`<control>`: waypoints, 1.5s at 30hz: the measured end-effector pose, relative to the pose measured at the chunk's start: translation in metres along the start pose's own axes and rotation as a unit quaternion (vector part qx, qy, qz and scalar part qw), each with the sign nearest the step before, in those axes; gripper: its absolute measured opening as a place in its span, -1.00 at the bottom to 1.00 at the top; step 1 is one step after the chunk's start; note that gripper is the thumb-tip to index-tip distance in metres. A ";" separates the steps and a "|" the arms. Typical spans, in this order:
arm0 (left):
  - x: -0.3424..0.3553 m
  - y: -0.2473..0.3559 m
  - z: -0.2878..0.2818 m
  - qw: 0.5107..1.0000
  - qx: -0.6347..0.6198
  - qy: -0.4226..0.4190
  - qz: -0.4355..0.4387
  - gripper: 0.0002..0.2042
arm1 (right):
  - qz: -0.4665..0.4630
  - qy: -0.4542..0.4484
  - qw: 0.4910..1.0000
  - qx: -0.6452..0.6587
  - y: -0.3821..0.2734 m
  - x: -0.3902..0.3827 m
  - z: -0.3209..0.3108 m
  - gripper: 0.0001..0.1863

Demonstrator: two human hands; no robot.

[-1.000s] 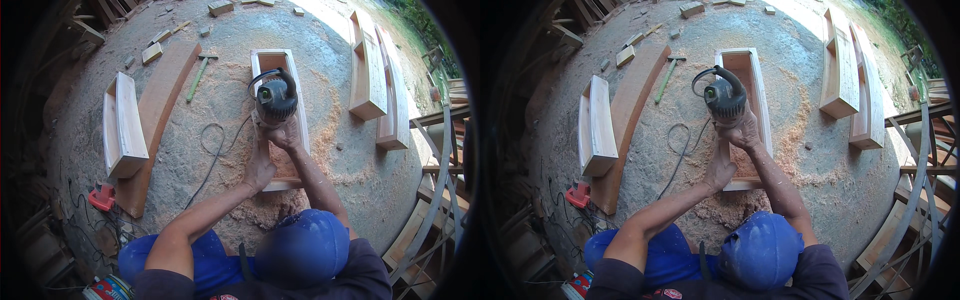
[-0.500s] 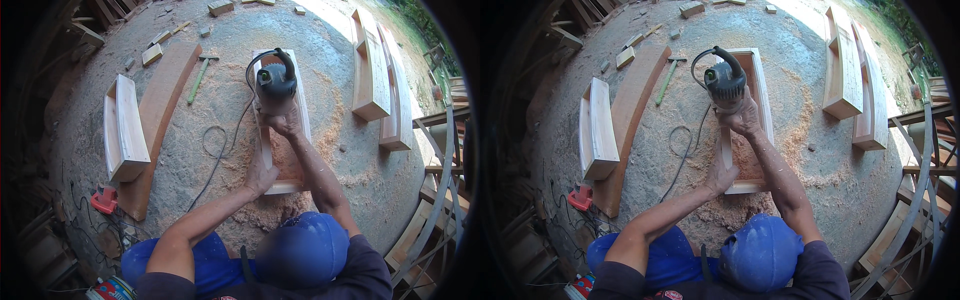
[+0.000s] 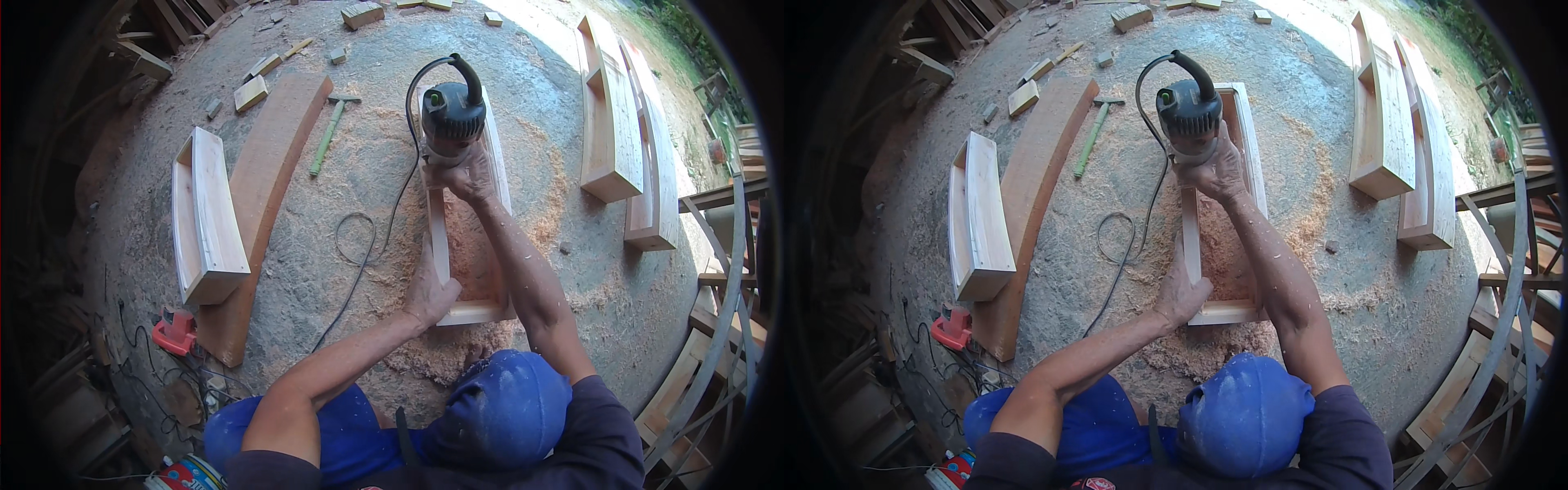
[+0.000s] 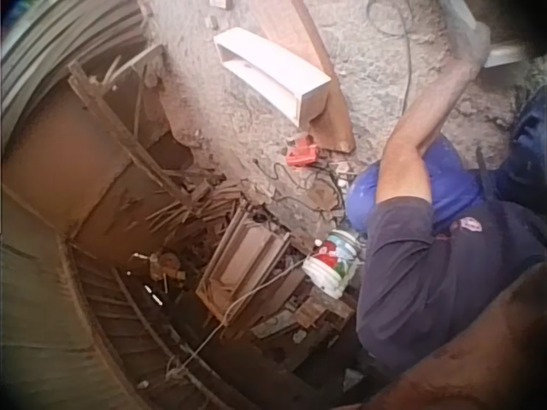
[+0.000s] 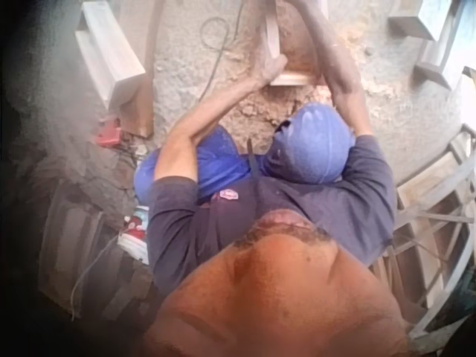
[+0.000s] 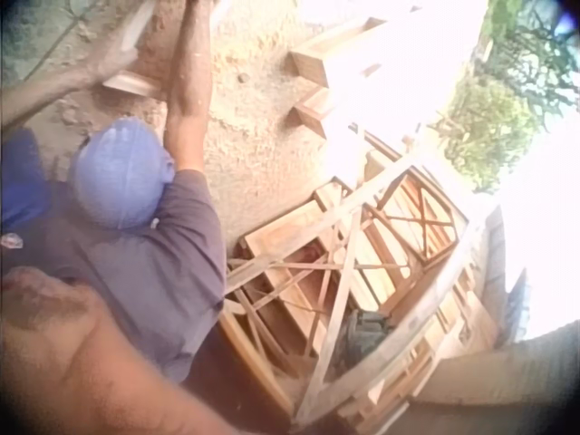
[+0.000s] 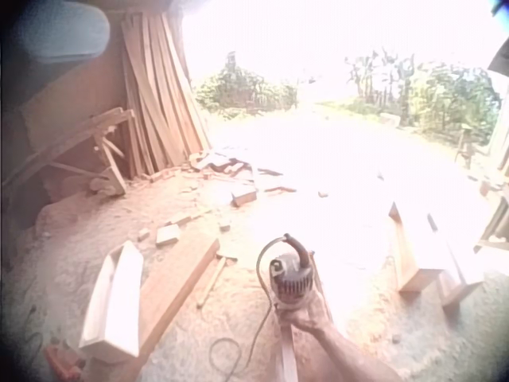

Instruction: The person uses a wood router to carve a groove along the interior edges of a rectangular wooden frame. The person moves the tool along the wood, then picks up and repositions the frame to continue routing.

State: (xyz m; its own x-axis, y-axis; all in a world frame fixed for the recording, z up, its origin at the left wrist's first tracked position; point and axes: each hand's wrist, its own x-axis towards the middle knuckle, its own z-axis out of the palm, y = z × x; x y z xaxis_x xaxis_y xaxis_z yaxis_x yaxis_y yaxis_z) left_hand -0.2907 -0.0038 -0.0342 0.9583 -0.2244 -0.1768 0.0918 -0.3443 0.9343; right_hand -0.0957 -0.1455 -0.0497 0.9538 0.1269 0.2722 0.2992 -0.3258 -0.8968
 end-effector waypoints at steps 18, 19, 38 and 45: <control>-0.001 -0.010 -0.002 0.999 0.010 -0.009 -0.040 -0.01 | -0.012 0.030 0.999 0.026 -0.001 0.066 0.002 -0.18; 0.000 -0.008 -0.001 0.999 0.004 -0.015 -0.047 -0.01 | -0.002 0.033 0.999 0.043 0.002 0.072 0.001 -0.19; 0.081 -0.011 -0.076 0.979 0.139 0.030 0.144 -0.04 | 0.042 -0.026 0.999 0.023 -0.025 -0.031 0.000 -0.08; 0.069 0.029 -0.080 0.951 0.167 -0.077 0.247 -0.26 | 0.019 -0.027 0.999 -0.008 -0.048 -0.099 0.001 0.00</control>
State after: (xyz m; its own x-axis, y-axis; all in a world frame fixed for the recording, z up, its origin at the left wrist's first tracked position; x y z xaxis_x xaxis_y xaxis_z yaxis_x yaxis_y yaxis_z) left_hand -0.2005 0.0438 0.0061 0.8086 -0.5562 0.1919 -0.4761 -0.4270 0.7687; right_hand -0.2044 -0.1414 -0.0341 0.9617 0.1640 0.2196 0.2645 -0.3456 -0.9003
